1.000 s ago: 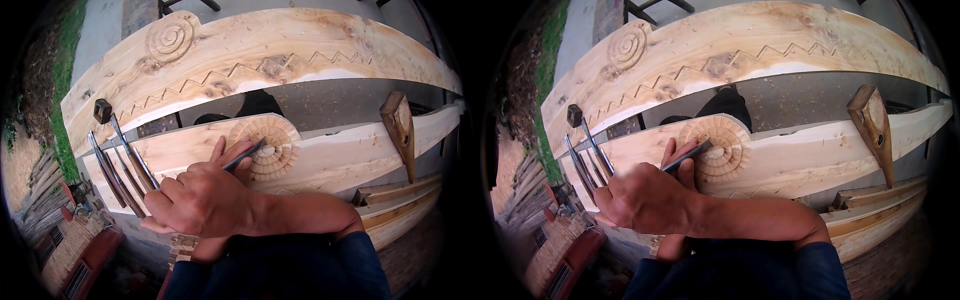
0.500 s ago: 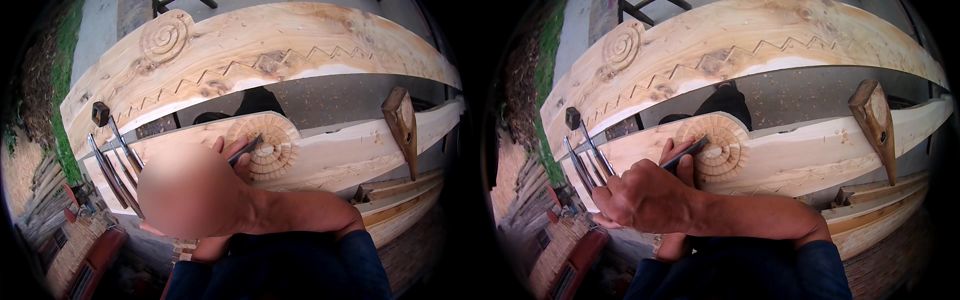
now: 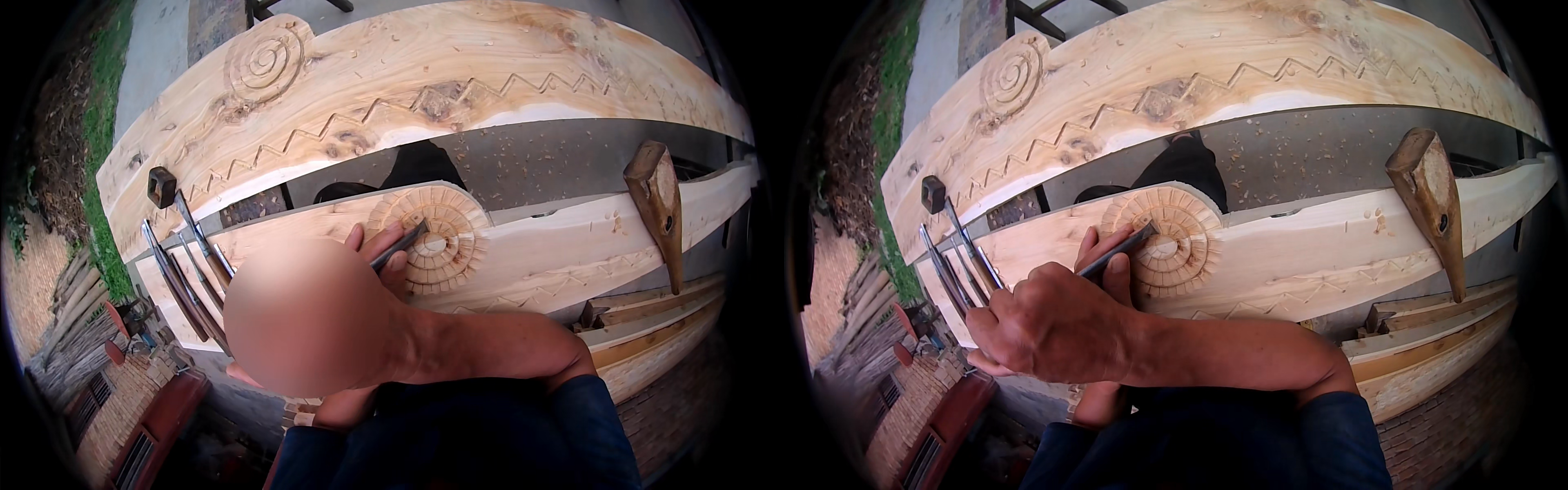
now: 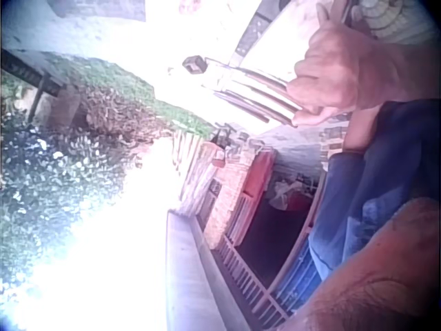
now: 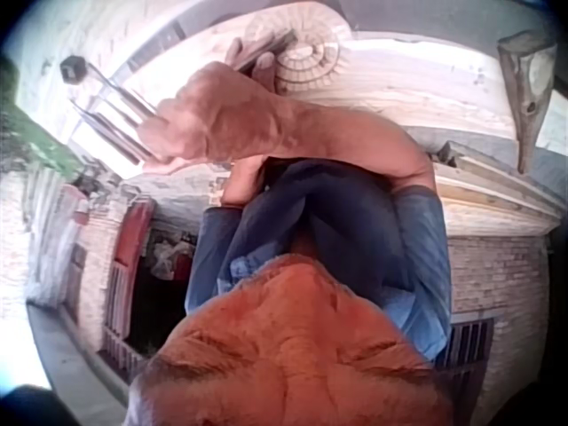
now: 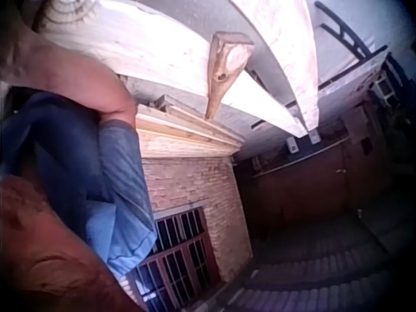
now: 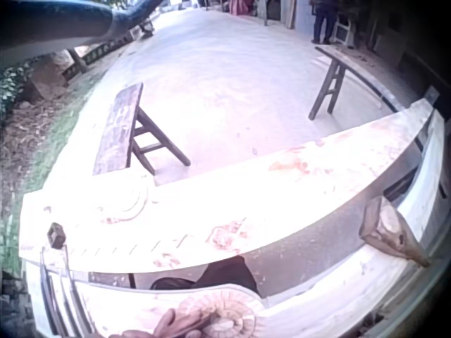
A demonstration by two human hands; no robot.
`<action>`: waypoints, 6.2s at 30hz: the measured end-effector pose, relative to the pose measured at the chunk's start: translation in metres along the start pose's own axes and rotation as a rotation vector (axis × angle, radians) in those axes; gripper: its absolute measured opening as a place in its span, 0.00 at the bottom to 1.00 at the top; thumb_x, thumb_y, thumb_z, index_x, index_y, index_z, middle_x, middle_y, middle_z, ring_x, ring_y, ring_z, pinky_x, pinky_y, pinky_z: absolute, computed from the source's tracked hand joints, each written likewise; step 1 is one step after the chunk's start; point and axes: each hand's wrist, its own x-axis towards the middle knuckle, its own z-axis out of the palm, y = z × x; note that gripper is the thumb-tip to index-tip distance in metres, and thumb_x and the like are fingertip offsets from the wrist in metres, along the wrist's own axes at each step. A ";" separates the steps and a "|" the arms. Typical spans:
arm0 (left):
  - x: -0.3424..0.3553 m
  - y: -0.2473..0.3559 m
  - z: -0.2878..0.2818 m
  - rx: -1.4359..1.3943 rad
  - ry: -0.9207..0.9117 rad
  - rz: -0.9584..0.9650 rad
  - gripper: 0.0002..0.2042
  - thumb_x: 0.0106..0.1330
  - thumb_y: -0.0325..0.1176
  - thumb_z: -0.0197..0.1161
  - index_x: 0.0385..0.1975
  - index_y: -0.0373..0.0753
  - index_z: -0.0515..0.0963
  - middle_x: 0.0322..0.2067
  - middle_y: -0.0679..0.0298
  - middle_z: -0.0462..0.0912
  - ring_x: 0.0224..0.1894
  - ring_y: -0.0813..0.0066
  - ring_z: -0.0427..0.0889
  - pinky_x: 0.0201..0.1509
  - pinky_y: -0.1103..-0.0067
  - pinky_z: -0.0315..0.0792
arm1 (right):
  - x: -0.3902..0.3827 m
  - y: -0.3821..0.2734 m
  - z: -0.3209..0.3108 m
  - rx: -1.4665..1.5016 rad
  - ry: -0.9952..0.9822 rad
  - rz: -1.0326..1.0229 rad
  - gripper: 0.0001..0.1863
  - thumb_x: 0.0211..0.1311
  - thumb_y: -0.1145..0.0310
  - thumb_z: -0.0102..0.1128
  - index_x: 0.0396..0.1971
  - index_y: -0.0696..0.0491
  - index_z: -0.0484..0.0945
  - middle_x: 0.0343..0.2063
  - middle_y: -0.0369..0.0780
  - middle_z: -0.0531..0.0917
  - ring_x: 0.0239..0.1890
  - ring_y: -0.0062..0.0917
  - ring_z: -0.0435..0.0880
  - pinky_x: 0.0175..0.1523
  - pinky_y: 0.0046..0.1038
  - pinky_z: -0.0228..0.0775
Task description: The person is carving a decorative circular pattern into a wooden plank using a chisel and striking it with a wooden mallet.
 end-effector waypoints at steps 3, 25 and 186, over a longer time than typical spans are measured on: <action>0.000 0.003 -0.001 0.019 -0.002 -0.004 0.20 0.85 0.44 0.58 0.52 0.32 0.90 0.53 0.55 0.94 0.65 0.61 0.86 0.87 0.53 0.57 | 0.002 -0.001 0.001 0.008 0.007 -0.002 0.21 0.65 0.55 0.77 0.28 0.55 0.76 0.17 0.42 0.82 0.18 0.35 0.87 0.23 0.38 0.81; 0.001 0.012 0.002 0.028 -0.007 0.019 0.18 0.85 0.44 0.61 0.51 0.35 0.89 0.50 0.59 0.94 0.63 0.66 0.87 0.85 0.58 0.61 | 0.008 0.004 0.003 -0.052 0.126 0.043 0.23 0.61 0.52 0.80 0.29 0.55 0.78 0.21 0.42 0.84 0.21 0.35 0.89 0.26 0.38 0.82; -0.004 0.043 0.048 0.021 0.183 0.609 0.23 0.62 0.18 0.73 0.59 0.30 0.87 0.31 0.57 0.90 0.24 0.72 0.85 0.25 0.76 0.75 | -0.081 -0.035 -0.131 0.472 0.379 0.150 0.35 0.85 0.39 0.49 0.20 0.50 0.72 0.17 0.36 0.82 0.14 0.25 0.76 0.23 0.28 0.64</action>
